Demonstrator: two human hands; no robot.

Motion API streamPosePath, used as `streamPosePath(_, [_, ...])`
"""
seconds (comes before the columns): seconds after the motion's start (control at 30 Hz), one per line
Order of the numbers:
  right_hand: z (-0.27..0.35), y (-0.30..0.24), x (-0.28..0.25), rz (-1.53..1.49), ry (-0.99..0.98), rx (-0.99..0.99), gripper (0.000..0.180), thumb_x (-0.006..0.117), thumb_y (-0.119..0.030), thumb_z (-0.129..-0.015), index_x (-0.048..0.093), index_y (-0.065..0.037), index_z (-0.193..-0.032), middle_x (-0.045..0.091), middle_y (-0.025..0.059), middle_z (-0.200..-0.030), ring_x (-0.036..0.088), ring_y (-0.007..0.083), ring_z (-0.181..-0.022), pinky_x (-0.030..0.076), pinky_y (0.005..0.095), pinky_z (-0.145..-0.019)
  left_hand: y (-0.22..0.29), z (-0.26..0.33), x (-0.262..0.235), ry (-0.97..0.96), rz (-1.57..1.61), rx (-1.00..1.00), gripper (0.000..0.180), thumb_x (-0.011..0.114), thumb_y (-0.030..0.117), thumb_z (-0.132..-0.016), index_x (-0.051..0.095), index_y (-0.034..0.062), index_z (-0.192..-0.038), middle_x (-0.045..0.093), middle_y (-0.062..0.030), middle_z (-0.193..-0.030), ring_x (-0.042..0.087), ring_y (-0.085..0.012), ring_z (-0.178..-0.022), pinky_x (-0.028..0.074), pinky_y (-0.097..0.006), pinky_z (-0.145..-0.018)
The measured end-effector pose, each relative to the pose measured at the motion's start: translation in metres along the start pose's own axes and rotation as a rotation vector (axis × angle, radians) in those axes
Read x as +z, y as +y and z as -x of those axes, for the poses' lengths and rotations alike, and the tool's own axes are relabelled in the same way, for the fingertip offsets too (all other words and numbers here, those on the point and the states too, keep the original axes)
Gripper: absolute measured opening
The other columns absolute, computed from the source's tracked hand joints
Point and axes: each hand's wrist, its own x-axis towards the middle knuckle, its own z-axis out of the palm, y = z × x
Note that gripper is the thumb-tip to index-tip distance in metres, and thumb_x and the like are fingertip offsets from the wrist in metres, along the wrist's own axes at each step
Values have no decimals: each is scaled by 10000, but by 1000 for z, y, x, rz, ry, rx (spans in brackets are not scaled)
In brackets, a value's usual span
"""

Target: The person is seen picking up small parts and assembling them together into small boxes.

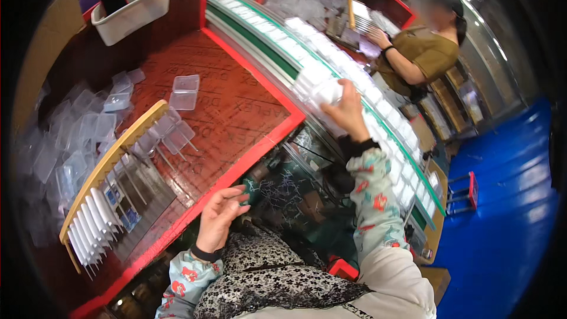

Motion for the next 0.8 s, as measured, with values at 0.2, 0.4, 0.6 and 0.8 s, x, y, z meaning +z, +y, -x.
streamPosePath(0.2, [-10, -33, 60, 111, 25, -225, 683, 740, -267, -682, 449, -66, -1266, 458, 210, -1282, 417, 392, -1192, 336, 514, -971, -8, -4, -15, 181, -46, 24, 216, 579, 128, -911, 550, 26, -1099, 545, -135, -1225, 574, -232, -1074, 485, -366, -897])
streamPosePath(0.4, [-21, -169, 204, -81, -335, -686, 595, 582, -35, -740, 407, -71, -1307, 377, 141, -1395, 367, 366, -1260, 392, 522, -928, -9, 19, -10, 223, -82, 23, 199, 569, 108, -914, 546, 17, -1089, 584, -136, -1146, 605, -232, -1004, 507, -358, -848])
streamPosePath(0.6, [-62, -168, 279, 435, -107, -787, 153, 580, -174, -751, 652, -127, -878, 619, 38, -910, 496, 243, -1005, 373, 419, -796, -9, 65, -29, 397, 26, -23, 168, 549, 92, -925, 556, 15, -1073, 602, -147, -1111, 613, -249, -993, 519, -377, -835])
streamPosePath(0.8, [70, -181, 186, -127, -439, -696, 223, 654, -292, -700, 647, -94, -598, 606, 139, -601, 587, 328, -608, 412, 454, -529, -3, 87, -68, 390, 156, -1, 458, 565, 92, -915, 370, 100, -1330, 439, -108, -1337, 461, -218, -1208, 461, -432, -943])
